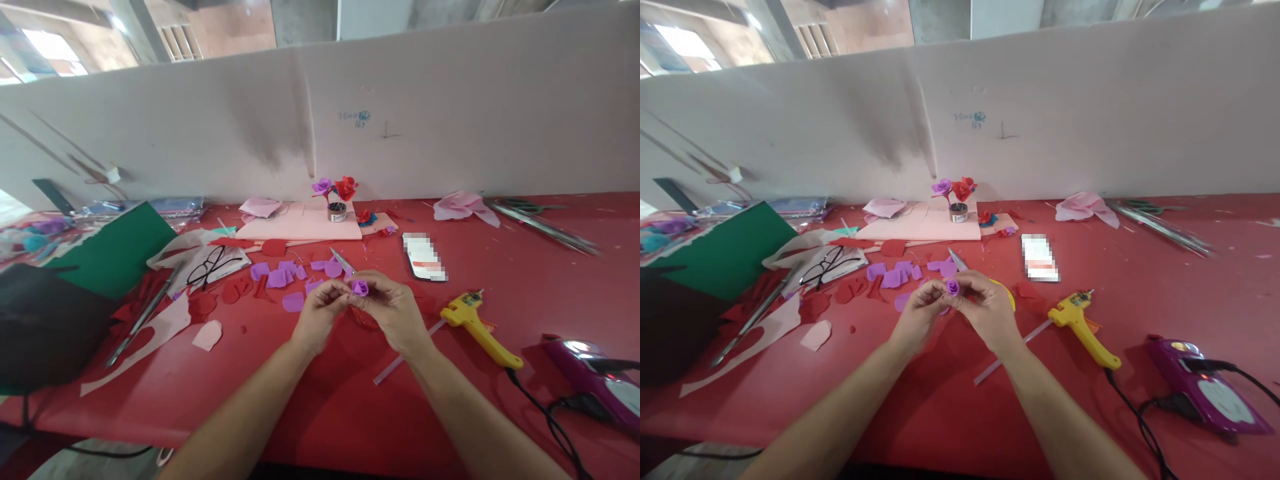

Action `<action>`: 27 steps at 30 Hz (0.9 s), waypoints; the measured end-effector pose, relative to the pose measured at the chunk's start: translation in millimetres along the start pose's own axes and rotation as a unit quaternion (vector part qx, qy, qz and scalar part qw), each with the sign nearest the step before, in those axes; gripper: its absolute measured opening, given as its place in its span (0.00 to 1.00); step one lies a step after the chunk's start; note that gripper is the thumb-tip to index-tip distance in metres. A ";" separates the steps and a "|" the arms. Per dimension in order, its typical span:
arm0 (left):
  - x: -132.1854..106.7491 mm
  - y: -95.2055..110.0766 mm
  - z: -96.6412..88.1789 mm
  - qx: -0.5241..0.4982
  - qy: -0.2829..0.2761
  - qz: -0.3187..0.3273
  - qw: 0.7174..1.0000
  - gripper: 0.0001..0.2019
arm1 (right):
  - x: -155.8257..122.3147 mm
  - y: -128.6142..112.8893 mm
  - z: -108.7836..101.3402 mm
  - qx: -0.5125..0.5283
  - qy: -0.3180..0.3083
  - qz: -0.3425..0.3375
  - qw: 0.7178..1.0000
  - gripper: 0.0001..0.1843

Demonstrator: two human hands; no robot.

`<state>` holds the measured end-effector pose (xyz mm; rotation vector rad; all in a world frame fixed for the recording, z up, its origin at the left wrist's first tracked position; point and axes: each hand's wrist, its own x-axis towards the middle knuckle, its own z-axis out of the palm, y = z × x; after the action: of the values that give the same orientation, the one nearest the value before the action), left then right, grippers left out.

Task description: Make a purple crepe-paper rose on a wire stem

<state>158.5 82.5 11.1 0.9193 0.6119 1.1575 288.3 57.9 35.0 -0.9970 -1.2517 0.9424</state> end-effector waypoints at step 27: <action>-2.7 -4.0 5.8 -0.002 0.026 -0.006 1.000 0.07 | -4.0 7.7 1.9 -0.052 0.086 0.007 0.995 0.09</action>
<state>164.3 77.8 10.4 0.8841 0.6570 1.1752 285.9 56.6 26.6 -1.1454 -1.1594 0.7905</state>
